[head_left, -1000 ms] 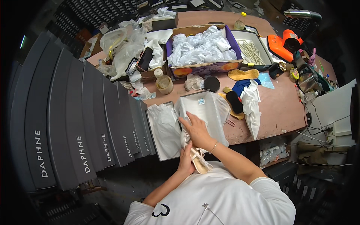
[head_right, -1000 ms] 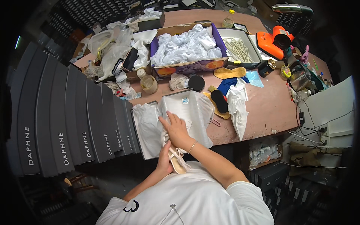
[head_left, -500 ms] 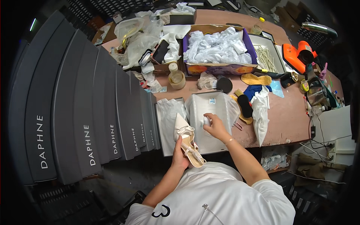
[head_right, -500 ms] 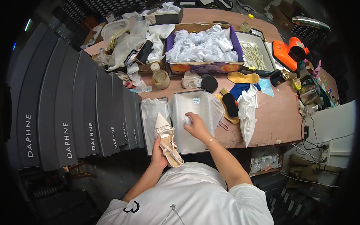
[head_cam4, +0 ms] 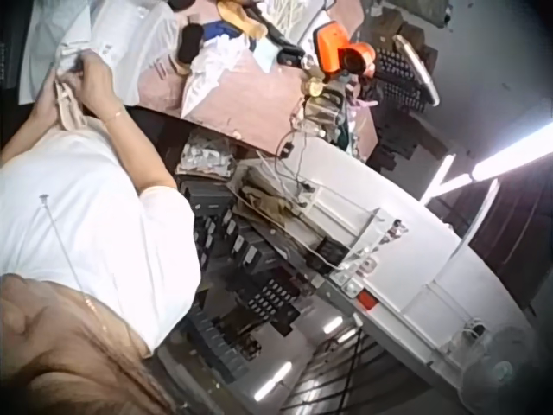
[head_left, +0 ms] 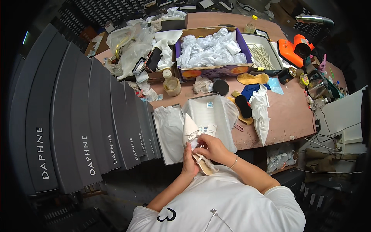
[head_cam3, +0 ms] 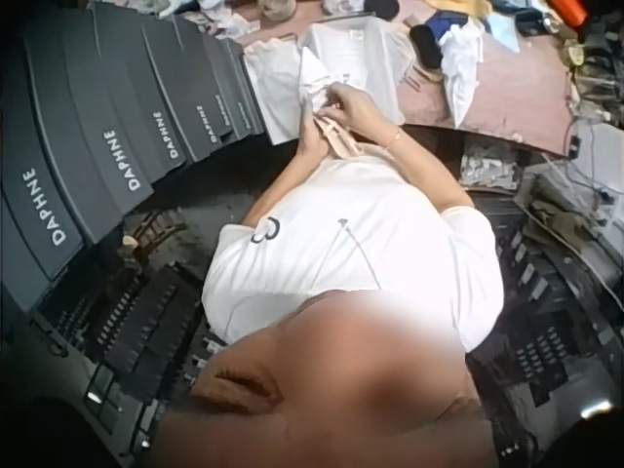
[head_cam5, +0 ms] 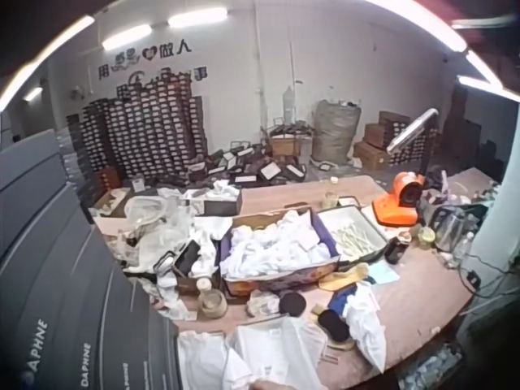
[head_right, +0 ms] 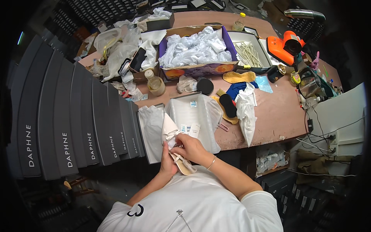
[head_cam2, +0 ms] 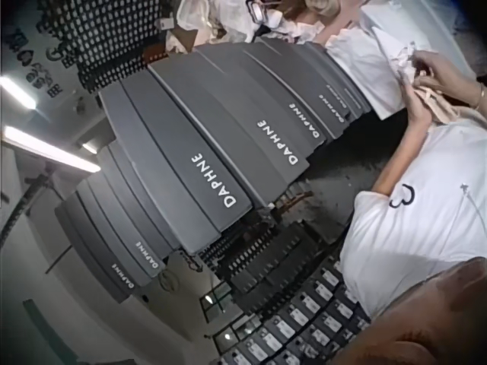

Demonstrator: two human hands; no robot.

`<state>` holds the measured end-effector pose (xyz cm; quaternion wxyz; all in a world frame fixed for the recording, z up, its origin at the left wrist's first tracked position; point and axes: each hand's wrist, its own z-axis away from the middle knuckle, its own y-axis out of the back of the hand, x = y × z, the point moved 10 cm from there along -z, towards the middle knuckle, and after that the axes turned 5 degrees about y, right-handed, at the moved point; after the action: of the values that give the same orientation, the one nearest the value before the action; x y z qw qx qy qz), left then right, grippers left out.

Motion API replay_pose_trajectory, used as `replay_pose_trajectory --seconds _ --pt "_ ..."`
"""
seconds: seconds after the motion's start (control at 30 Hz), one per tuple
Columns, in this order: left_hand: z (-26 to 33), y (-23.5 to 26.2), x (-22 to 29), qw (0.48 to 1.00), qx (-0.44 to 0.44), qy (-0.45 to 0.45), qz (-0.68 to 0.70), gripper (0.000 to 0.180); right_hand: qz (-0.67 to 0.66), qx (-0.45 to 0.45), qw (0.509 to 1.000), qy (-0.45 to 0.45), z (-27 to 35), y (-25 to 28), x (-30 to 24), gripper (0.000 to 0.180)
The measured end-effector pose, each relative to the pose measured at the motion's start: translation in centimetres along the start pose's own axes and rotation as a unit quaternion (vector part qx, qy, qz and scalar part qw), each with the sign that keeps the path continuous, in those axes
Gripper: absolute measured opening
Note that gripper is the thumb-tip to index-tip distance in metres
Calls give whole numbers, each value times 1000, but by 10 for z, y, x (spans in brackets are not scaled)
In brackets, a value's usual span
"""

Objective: Packing a pair of high-heeled shoes into a box with protective paper.

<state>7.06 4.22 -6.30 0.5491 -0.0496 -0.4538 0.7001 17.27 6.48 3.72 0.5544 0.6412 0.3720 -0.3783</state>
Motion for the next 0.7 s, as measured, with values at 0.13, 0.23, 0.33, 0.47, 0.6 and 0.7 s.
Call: replay_pose_trajectory --seconds 0.13,0.23,0.33,0.47,0.6,0.7 --pt "7 -12 -6 999 -5 -3 -46 65 139 64 987 54 -8 28 -11 60" --pt "12 -25 -7 998 -46 29 -23 62 107 52 992 42 -15 34 -7 86" --pt "18 -38 3 996 -23 -3 -88 63 -85 -38 983 -155 -16 14 16 86" --pt "5 -26 21 996 -1 -1 -84 63 47 7 999 -7 -42 0 29 85" --pt "-9 -45 72 999 -19 -31 1 56 -190 -70 979 1 -63 22 -16 92" --pt "-21 -61 88 892 -175 103 403 45 -135 -100 985 -49 -38 31 -17 80"
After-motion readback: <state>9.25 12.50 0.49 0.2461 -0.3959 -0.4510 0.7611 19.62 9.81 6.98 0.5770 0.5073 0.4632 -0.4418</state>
